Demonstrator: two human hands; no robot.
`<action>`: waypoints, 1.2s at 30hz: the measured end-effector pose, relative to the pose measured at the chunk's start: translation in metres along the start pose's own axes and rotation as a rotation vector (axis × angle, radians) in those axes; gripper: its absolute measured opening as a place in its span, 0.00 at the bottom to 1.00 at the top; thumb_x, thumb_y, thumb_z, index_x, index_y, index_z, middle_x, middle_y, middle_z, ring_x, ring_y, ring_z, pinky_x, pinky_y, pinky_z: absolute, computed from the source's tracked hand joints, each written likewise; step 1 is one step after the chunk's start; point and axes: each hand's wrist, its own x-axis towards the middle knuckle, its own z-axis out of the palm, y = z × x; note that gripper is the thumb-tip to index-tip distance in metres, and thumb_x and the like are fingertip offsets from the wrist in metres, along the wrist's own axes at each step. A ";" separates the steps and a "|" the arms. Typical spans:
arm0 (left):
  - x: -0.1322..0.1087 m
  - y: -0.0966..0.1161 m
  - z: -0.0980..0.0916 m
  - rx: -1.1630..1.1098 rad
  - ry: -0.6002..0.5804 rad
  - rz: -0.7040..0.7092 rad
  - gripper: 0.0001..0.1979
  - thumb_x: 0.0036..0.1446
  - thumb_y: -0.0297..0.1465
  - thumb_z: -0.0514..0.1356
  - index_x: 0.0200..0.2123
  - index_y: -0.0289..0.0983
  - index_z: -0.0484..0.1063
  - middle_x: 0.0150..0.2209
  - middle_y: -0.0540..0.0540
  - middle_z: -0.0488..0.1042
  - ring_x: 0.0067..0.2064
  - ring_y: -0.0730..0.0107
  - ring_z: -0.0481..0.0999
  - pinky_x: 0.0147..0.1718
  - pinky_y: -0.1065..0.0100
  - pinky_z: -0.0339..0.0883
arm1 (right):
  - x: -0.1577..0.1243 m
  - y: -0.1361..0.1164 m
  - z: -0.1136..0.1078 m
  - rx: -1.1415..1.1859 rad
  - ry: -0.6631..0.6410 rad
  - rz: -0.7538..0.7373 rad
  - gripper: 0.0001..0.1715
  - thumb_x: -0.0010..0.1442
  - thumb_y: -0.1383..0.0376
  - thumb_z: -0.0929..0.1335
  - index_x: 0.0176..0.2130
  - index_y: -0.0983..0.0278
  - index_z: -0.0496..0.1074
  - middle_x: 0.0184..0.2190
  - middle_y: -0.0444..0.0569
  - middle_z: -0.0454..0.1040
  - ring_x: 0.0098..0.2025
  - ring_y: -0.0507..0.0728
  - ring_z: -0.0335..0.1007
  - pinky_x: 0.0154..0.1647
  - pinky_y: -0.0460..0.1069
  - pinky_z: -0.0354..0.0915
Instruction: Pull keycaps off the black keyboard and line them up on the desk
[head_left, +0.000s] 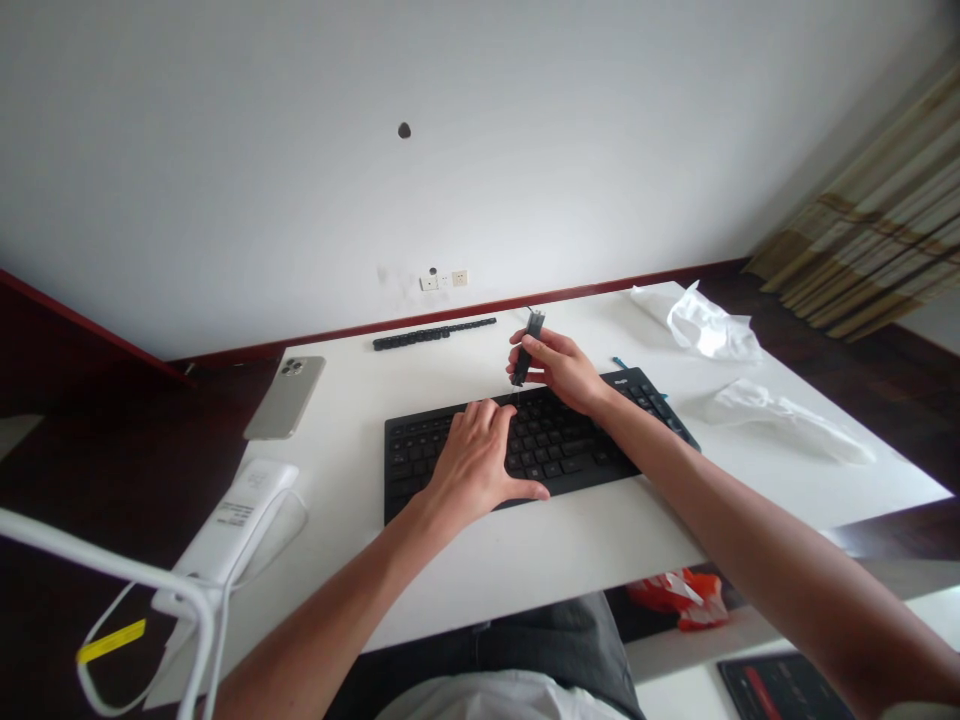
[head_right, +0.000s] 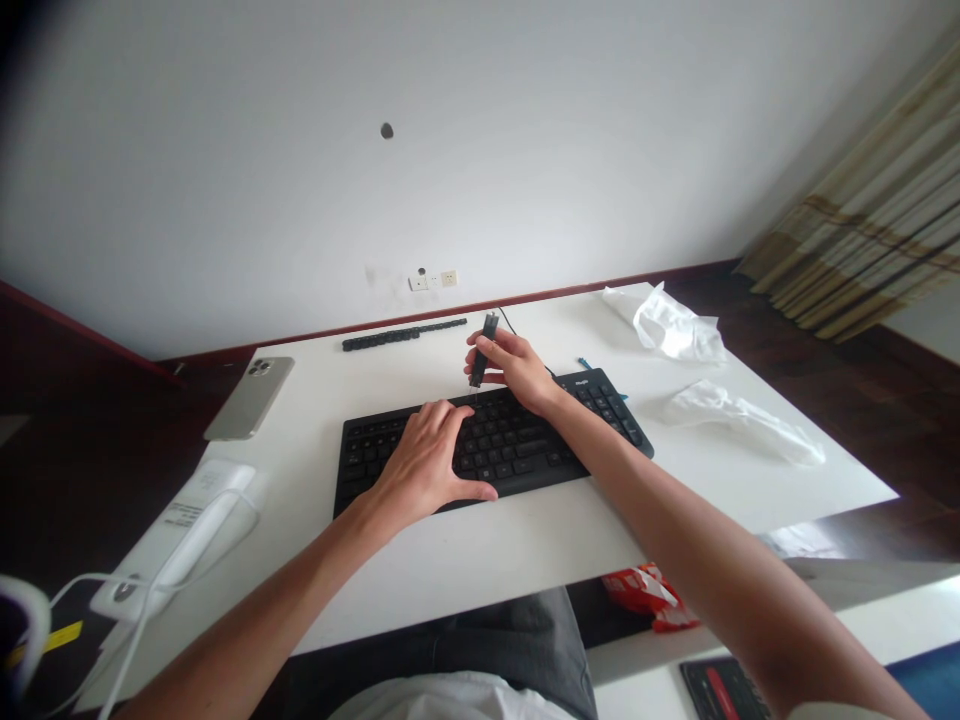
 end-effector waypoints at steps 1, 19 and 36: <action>-0.001 0.000 0.001 0.003 0.008 0.006 0.51 0.43 0.58 0.75 0.62 0.37 0.64 0.52 0.38 0.71 0.56 0.44 0.70 0.55 0.46 0.67 | 0.000 0.000 0.000 -0.001 0.003 0.009 0.21 0.62 0.48 0.74 0.45 0.60 0.75 0.37 0.46 0.78 0.40 0.58 0.77 0.46 0.55 0.73; -0.003 -0.003 0.005 0.066 0.055 0.009 0.51 0.44 0.63 0.71 0.62 0.38 0.66 0.50 0.39 0.71 0.54 0.45 0.70 0.54 0.48 0.67 | 0.001 -0.004 -0.009 -0.440 -0.099 -0.106 0.29 0.66 0.40 0.69 0.43 0.63 0.77 0.37 0.52 0.81 0.37 0.58 0.79 0.39 0.52 0.76; 0.001 0.004 0.000 -0.010 -0.003 -0.040 0.48 0.41 0.55 0.77 0.59 0.39 0.65 0.51 0.40 0.73 0.54 0.45 0.72 0.54 0.48 0.68 | -0.002 -0.012 -0.008 -0.300 -0.170 0.008 0.30 0.60 0.40 0.74 0.43 0.63 0.76 0.37 0.52 0.79 0.41 0.61 0.80 0.42 0.57 0.82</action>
